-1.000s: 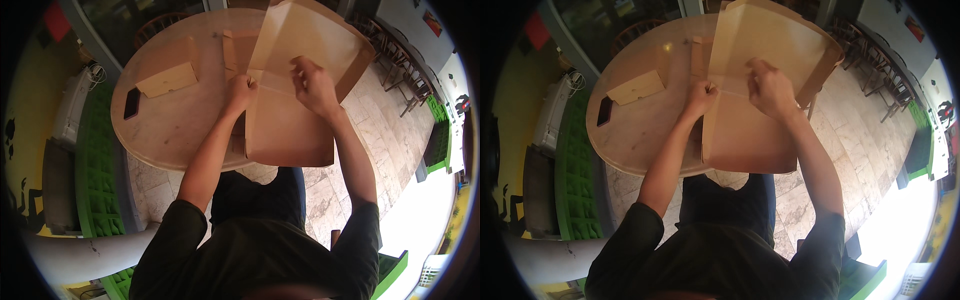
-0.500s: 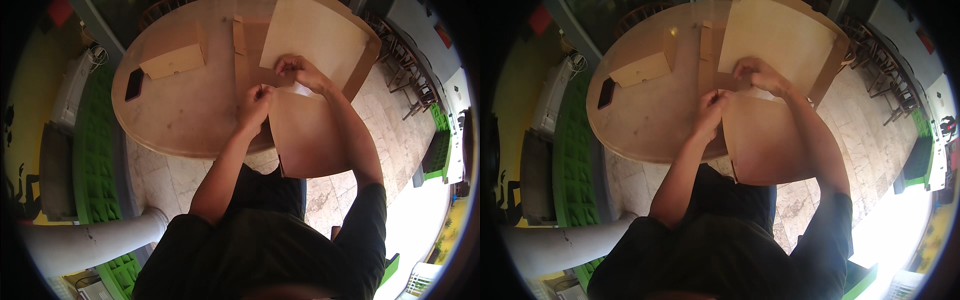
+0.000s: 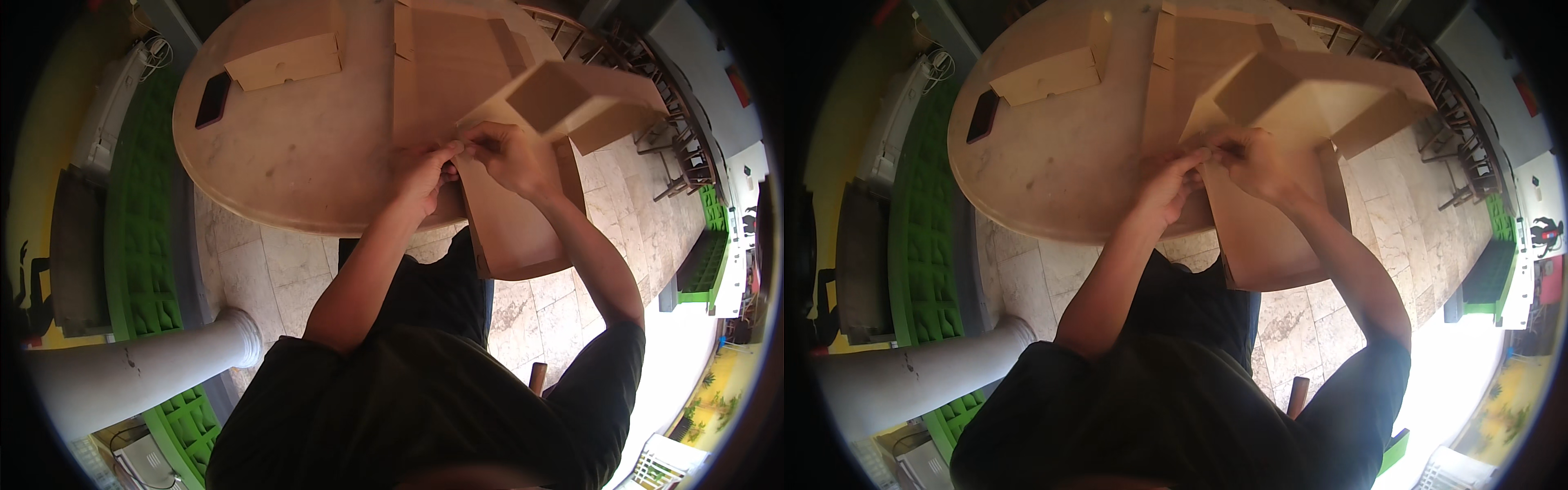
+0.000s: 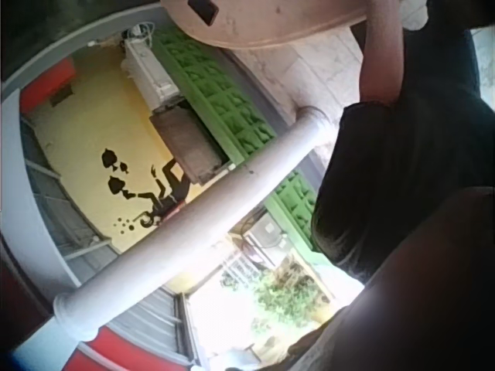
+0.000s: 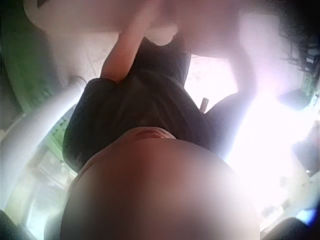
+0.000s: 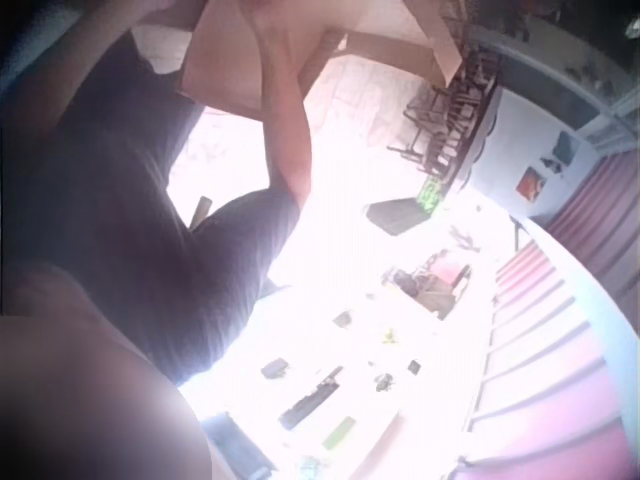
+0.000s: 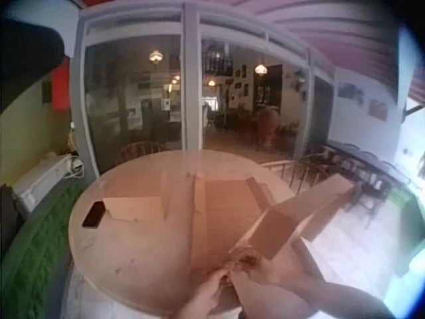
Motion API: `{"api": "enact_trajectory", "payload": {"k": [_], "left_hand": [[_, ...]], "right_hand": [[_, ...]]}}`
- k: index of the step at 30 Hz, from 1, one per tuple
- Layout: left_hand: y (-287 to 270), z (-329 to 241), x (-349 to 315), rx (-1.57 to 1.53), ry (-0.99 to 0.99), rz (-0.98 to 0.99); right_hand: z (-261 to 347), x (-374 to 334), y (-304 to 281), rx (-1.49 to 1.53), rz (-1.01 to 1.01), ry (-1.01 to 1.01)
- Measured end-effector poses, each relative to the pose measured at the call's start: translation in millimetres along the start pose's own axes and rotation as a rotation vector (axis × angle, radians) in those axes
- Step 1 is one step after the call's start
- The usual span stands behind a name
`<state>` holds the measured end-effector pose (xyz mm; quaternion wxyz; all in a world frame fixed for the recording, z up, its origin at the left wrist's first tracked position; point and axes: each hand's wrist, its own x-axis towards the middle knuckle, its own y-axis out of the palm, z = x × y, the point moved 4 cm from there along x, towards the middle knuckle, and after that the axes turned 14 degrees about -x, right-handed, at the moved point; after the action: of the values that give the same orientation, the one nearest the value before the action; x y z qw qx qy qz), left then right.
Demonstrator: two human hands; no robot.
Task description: The person assembles flat-packed cardboard boxes by folding along pre-scored lines and tucking flaps into slots. They handle multiple boxes one at a time, stacking completed units on the table.
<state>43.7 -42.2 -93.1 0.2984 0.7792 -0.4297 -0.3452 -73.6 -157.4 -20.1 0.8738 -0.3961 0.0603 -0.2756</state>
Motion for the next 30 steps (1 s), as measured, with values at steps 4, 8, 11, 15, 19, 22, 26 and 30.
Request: {"api": "enact_trajectory", "payload": {"k": [4,8,11,15,19,22,26,30], "left_hand": [[9.9,0.8,-7.2,-0.054,0.103,-0.071],[18.0,-1.4,-13.8,-0.054,0.135,-0.079],[21.6,-2.2,-15.5,-0.028,0.112,-0.061],[22.8,-4.9,-16.0,-0.041,0.123,-0.067],[24.0,-5.0,-16.8,0.008,0.094,-0.038],[23.8,-2.5,-16.5,0.021,0.094,-0.079],[25.0,3.3,-12.5,-0.007,0.087,-0.122],[22.6,5.0,-10.8,0.036,0.062,-0.050]], "right_hand": [[-2.6,-12.9,-2.4,-0.164,-0.046,-0.066],[-10.4,-23.0,-1.2,-0.156,-0.052,-0.026],[-14.2,-27.9,-0.6,-0.136,-0.053,0.003],[-15.2,-30.3,-0.8,-0.109,-0.057,0.030],[-15.5,-28.5,-2.2,-0.068,-0.051,0.071],[-16.7,-26.3,-2.7,-0.026,-0.039,0.116],[-19.0,-23.3,1.6,0.064,-0.021,0.199],[-23.7,-17.6,9.1,0.167,-0.007,0.310]]}}
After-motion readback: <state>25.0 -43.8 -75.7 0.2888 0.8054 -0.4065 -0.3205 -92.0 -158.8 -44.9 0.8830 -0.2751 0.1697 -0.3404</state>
